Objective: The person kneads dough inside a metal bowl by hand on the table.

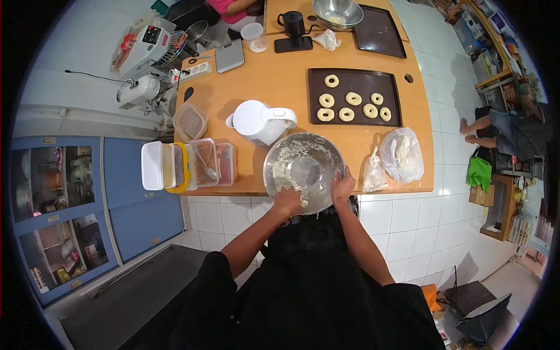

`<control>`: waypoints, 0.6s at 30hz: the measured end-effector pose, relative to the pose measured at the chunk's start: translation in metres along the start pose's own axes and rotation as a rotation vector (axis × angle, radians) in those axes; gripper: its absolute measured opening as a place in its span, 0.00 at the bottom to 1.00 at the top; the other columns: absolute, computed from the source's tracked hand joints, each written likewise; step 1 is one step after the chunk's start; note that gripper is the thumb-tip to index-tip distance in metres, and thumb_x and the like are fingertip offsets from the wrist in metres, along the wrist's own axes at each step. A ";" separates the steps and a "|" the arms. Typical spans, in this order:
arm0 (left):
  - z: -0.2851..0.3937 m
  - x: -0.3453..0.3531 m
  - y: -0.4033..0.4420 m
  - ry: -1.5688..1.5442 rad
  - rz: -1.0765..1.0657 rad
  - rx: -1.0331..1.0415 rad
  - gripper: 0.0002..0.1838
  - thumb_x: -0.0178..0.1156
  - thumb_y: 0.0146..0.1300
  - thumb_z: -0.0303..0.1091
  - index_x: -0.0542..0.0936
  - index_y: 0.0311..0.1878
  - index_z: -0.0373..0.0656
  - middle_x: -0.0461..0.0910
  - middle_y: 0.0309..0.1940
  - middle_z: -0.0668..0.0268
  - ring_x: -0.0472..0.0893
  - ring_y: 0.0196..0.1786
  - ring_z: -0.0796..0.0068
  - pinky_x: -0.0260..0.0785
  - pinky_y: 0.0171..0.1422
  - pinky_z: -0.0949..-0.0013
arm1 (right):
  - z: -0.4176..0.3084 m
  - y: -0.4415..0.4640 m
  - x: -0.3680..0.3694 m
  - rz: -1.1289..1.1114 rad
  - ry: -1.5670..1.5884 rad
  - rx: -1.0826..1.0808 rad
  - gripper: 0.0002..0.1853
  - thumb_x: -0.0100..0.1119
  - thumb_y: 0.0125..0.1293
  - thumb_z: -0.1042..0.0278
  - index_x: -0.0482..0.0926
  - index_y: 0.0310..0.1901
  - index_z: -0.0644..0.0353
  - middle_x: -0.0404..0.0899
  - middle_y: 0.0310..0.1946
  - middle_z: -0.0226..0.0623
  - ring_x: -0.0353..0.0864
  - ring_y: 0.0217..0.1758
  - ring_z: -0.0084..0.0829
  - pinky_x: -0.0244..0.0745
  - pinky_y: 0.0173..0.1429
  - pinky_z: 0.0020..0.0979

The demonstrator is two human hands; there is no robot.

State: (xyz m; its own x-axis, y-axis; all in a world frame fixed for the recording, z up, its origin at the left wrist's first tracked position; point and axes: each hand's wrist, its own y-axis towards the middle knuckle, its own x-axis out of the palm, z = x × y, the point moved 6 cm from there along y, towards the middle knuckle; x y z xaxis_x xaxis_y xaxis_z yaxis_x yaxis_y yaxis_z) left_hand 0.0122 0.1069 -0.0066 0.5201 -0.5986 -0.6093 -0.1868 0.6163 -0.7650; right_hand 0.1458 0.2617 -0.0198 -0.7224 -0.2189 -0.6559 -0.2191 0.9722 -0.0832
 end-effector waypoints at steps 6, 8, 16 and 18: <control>-0.020 -0.032 0.018 -0.254 0.407 0.013 0.21 0.66 0.52 0.37 0.81 0.51 0.46 0.82 0.42 0.52 0.83 0.46 0.49 0.75 0.52 0.52 | -0.010 0.002 -0.007 0.011 0.045 -0.029 0.14 0.59 0.55 0.79 0.78 0.44 0.64 0.81 0.31 0.58 0.81 0.38 0.60 0.74 0.43 0.49; -0.004 -0.056 0.003 -0.350 0.573 0.021 0.18 0.64 0.52 0.33 0.80 0.48 0.43 0.80 0.49 0.54 0.81 0.50 0.49 0.74 0.53 0.50 | -0.005 0.001 -0.005 -0.002 0.060 -0.027 0.14 0.59 0.54 0.79 0.78 0.45 0.64 0.81 0.31 0.57 0.81 0.38 0.59 0.75 0.44 0.49; 0.011 -0.021 -0.004 -0.059 0.394 0.114 0.26 0.67 0.48 0.39 0.79 0.53 0.47 0.77 0.52 0.57 0.74 0.61 0.56 0.67 0.60 0.42 | 0.001 0.005 -0.005 -0.021 0.024 -0.009 0.14 0.57 0.58 0.77 0.78 0.47 0.65 0.81 0.33 0.59 0.81 0.39 0.61 0.74 0.44 0.49; 0.003 -0.016 -0.001 -0.049 0.568 0.188 0.25 0.66 0.46 0.40 0.81 0.51 0.47 0.80 0.50 0.56 0.78 0.56 0.52 0.69 0.55 0.43 | -0.001 0.003 -0.005 -0.039 -0.003 0.006 0.14 0.57 0.58 0.78 0.78 0.47 0.65 0.81 0.33 0.59 0.81 0.39 0.60 0.74 0.44 0.48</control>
State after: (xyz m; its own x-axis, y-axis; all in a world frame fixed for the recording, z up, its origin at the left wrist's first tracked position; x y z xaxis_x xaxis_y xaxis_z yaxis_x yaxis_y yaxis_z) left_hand 0.0071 0.1171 0.0045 0.4205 -0.1273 -0.8983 -0.2988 0.9155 -0.2696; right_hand 0.1479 0.2654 -0.0164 -0.7115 -0.2563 -0.6543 -0.2429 0.9634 -0.1132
